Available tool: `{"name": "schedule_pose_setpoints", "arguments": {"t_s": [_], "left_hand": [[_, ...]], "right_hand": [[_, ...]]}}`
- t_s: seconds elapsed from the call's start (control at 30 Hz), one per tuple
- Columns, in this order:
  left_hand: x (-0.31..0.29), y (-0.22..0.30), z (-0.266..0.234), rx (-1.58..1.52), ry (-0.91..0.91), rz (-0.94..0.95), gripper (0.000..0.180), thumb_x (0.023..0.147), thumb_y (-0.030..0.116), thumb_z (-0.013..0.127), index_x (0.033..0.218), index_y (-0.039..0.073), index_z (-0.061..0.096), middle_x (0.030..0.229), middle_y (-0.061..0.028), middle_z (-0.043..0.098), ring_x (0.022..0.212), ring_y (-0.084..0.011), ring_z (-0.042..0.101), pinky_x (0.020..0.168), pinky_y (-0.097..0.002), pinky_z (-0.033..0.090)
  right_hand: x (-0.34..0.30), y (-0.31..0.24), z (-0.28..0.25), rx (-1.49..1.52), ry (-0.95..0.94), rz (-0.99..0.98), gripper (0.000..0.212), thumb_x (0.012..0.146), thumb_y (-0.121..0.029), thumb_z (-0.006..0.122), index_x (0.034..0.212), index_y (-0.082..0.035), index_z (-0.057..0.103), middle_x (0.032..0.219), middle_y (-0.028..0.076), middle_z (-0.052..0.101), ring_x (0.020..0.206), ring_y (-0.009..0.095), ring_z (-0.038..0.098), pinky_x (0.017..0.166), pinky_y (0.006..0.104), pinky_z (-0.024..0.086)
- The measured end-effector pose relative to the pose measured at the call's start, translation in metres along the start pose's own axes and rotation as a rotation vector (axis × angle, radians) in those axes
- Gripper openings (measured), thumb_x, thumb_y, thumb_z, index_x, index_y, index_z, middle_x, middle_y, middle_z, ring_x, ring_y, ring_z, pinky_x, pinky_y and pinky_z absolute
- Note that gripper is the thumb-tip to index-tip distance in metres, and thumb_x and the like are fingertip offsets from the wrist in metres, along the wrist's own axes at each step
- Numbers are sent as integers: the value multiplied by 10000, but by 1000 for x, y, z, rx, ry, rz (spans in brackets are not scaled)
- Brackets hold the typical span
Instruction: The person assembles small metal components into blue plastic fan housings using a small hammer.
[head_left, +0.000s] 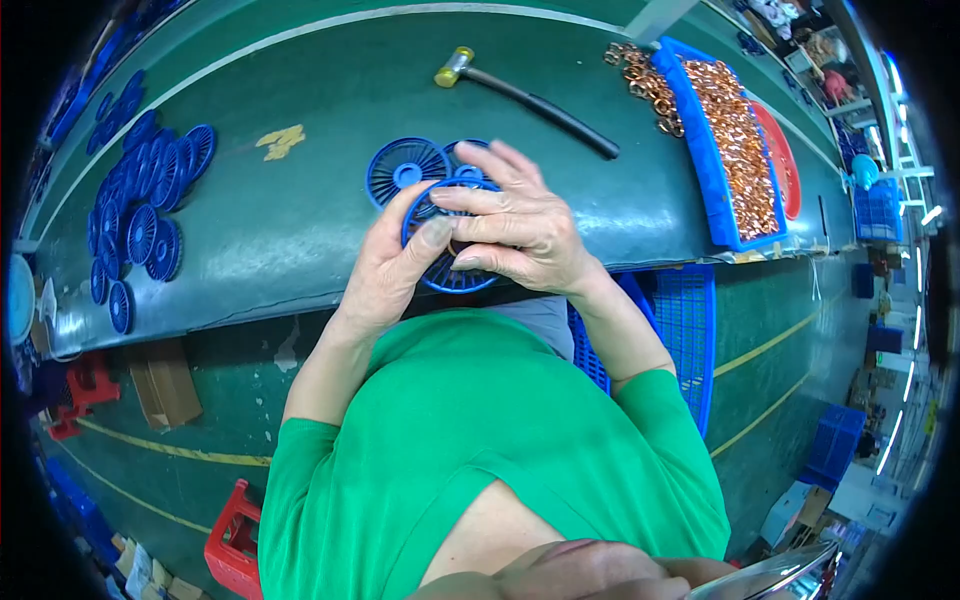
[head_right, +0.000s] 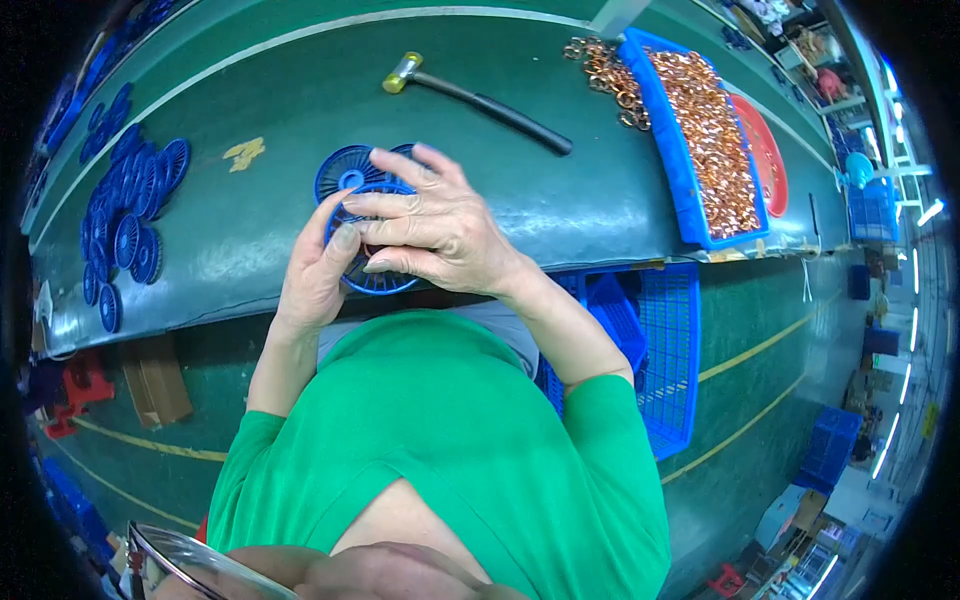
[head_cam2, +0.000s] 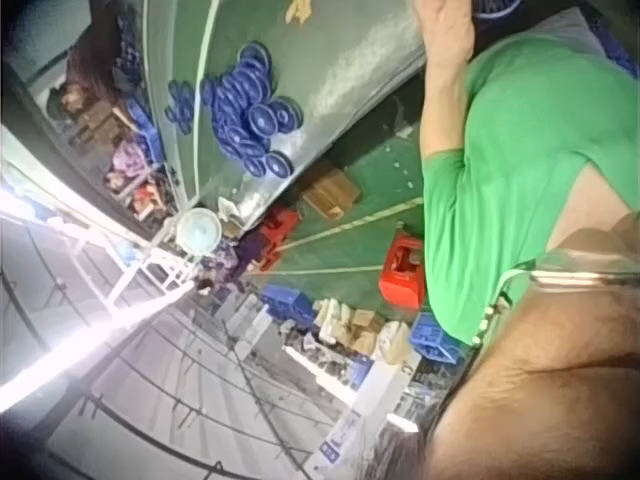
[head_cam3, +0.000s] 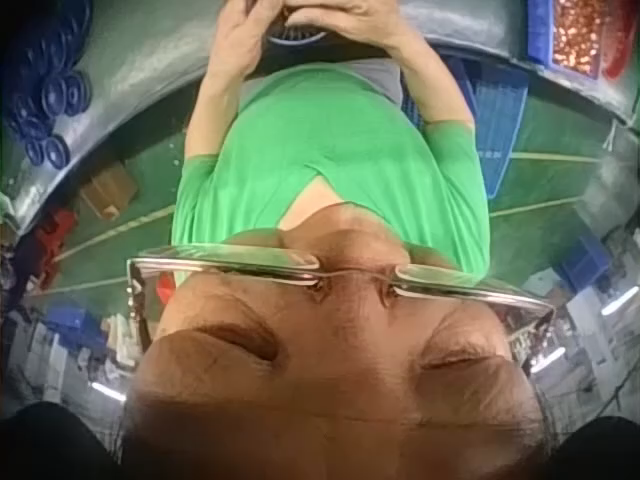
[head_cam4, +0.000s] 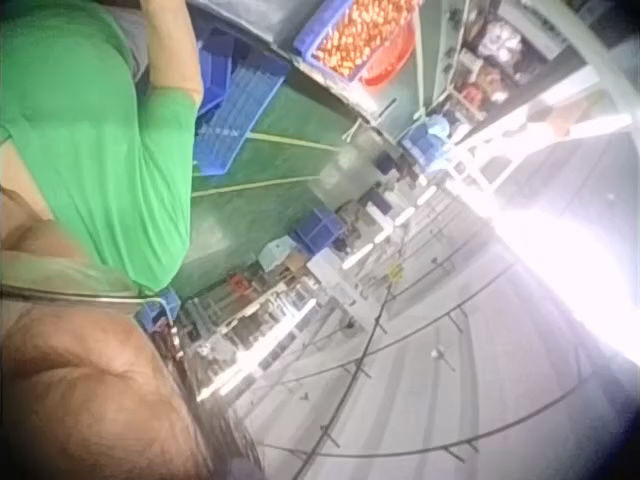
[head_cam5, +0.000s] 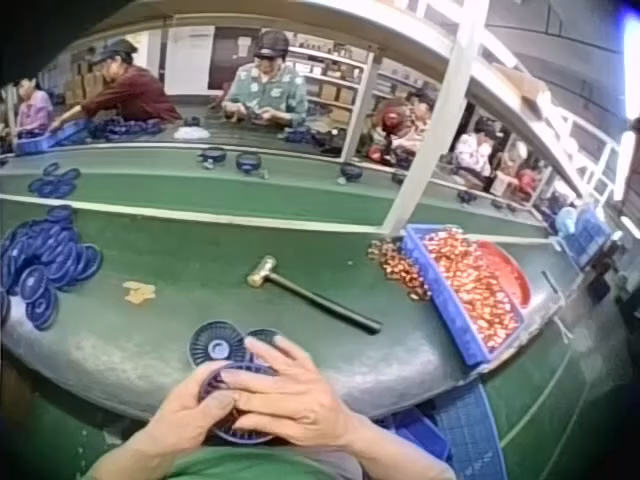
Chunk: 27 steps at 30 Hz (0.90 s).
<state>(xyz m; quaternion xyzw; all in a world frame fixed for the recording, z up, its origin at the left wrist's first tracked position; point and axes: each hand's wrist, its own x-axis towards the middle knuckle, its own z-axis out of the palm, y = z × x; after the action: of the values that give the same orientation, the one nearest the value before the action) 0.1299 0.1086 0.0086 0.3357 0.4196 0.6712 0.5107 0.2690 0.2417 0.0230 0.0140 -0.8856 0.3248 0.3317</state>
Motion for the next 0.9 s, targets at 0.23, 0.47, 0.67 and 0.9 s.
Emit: {"name": "schedule_pose_setpoints", "arguments": {"t_s": [0.23,0.47,0.67,0.9], "left_hand": [[5,-4,-12,462,155,172,419,917,161,619,1271,-8,472,1062,-113,639,948,-156,631,832,-294,507],[24,5,-54,1303,531,737,368,841,91,681,1189,31,574,882,-146,664,757,-309,648,653,-379,517],[19,-10,-85,1731,628,691,303,736,134,632,1032,196,653,962,-29,657,821,-213,604,670,-350,464],[-6,26,-123,1507,553,682,446,724,359,762,1084,117,658,1146,-192,593,1137,-381,530,1000,-482,405]], "right_hand": [[-19,43,-29,234,249,566,286,894,-138,624,1157,-32,660,1210,102,624,1049,200,623,880,304,505],[-71,166,-149,-1055,323,1252,410,897,-437,525,1078,-94,657,1032,196,673,970,380,645,805,505,508],[-84,162,-143,-1111,112,1122,418,941,-450,485,896,-51,598,885,218,665,827,415,642,682,521,494],[-94,162,-139,-961,267,908,370,900,-411,605,798,-57,624,738,131,654,661,303,621,607,419,471]]}}
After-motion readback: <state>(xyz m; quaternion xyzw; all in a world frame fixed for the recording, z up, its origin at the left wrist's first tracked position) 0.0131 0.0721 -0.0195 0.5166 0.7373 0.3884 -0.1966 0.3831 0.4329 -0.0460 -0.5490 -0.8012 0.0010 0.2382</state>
